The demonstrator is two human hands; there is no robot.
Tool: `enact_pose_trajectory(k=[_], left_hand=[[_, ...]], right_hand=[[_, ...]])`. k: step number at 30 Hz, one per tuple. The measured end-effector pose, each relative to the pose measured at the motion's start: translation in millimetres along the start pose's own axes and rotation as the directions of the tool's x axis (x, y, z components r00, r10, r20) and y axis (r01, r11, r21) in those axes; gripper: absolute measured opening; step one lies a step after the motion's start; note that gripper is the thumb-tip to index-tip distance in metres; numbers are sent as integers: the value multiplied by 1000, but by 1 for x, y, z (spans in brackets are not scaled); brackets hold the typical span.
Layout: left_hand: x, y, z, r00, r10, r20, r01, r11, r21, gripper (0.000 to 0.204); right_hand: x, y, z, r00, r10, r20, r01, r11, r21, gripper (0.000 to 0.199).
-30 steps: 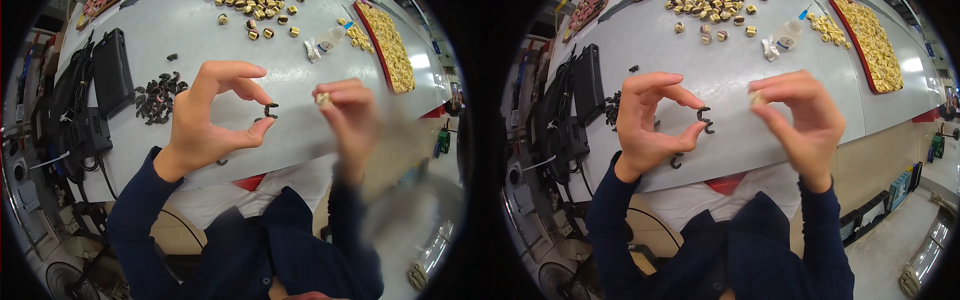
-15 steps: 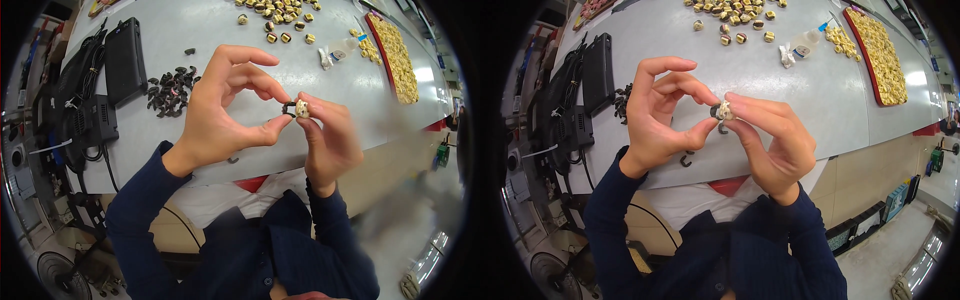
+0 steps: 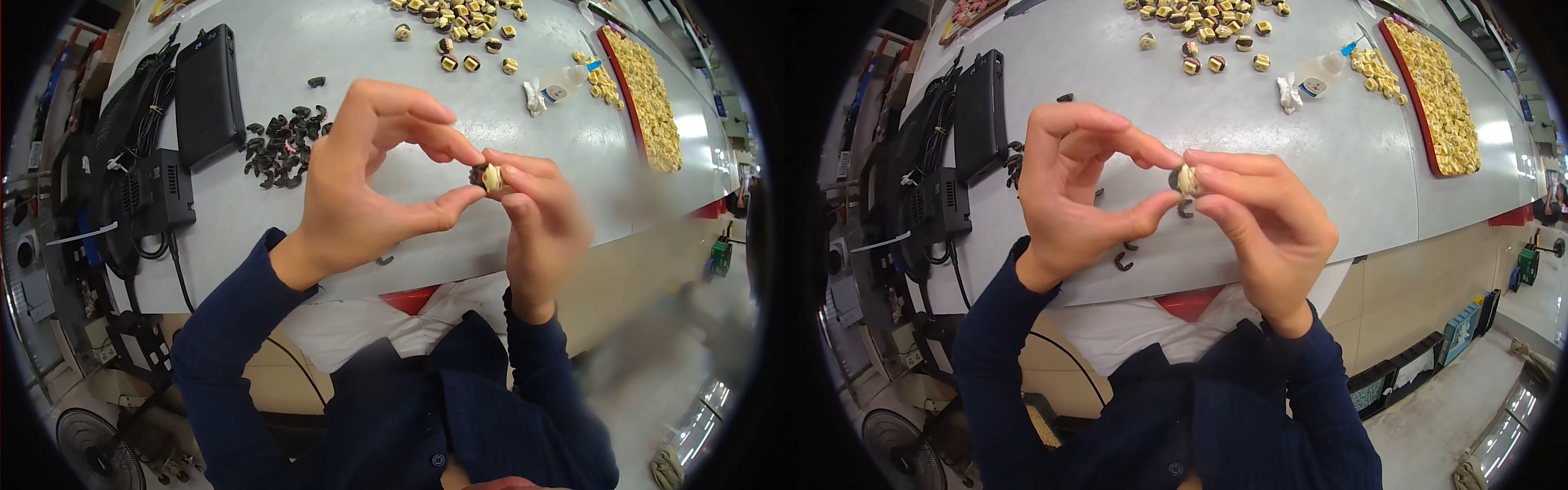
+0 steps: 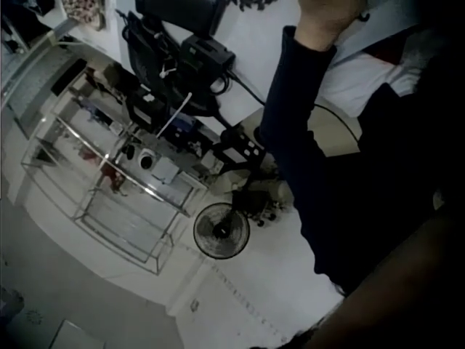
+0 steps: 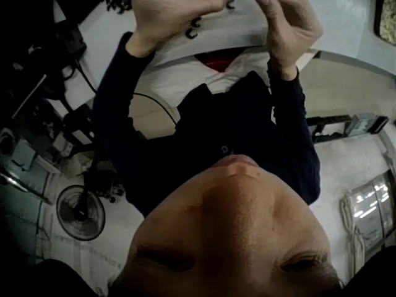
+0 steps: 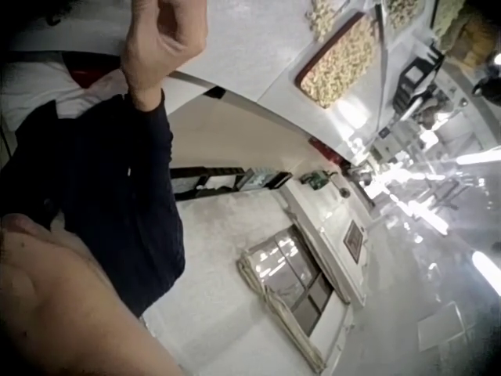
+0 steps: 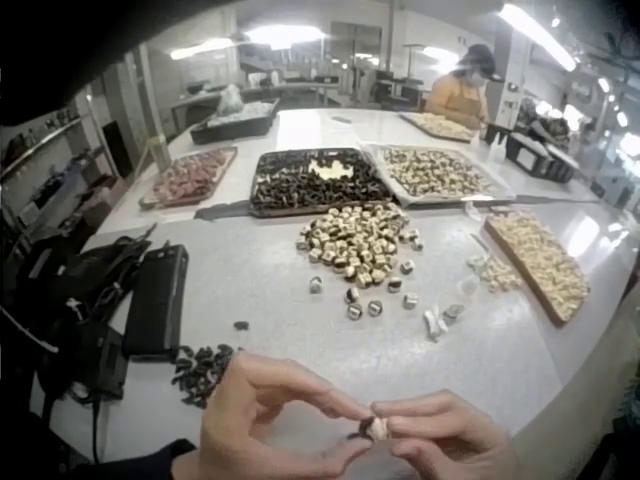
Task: Applying glue to small black plastic components and attaching them to gold circular bases at a workbench.
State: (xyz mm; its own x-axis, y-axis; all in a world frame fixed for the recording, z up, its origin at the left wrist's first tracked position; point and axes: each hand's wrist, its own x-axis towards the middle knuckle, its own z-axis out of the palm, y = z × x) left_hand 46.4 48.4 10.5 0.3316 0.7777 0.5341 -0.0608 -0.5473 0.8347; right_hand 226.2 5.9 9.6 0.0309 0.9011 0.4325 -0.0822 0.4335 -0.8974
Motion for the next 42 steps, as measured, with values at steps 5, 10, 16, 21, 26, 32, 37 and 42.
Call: enact_pose_trajectory(k=[5, 10, 16, 21, 26, 32, 37, 42], left_hand=[[-3, -3, 4, 982, 187, 12, -187, 976, 115, 58], [-1, -3, 3, 978, 205, 51, -211, 959, 192, 53], [0, -2, -2, 981, 194, 25, -192, 923, 333, 42], [2, -4, -1, 979, 200, 25, -196, 912, 360, 36], [2, -3, -1, 976, 217, 24, -211, 906, 366, 34], [8, 6, 0, 952, 287, 104, -303, 850, 432, 34], [3, 2, 5, 943, 313, 113, -330, 840, 430, 33], [0, 1, 7, 941, 322, 103, -336, 861, 382, 30]], right_hand=[[5, -8, -5, 899, 425, 102, -434, 841, 323, 29], [3, -3, -11, 837, 509, 201, -547, 769, 331, 37], [8, 6, -18, 909, 408, 83, -416, 880, 228, 41], [10, 7, -14, 935, 344, 89, -355, 913, 201, 29], [7, 14, -23, 924, 368, 106, -381, 909, 170, 26], [8, 4, -16, 906, 393, 154, -415, 898, 147, 35], [14, -10, -12, 850, 464, 250, -510, 843, 171, 60], [13, -13, -13, 869, 411, 274, -454, 884, 113, 66]])
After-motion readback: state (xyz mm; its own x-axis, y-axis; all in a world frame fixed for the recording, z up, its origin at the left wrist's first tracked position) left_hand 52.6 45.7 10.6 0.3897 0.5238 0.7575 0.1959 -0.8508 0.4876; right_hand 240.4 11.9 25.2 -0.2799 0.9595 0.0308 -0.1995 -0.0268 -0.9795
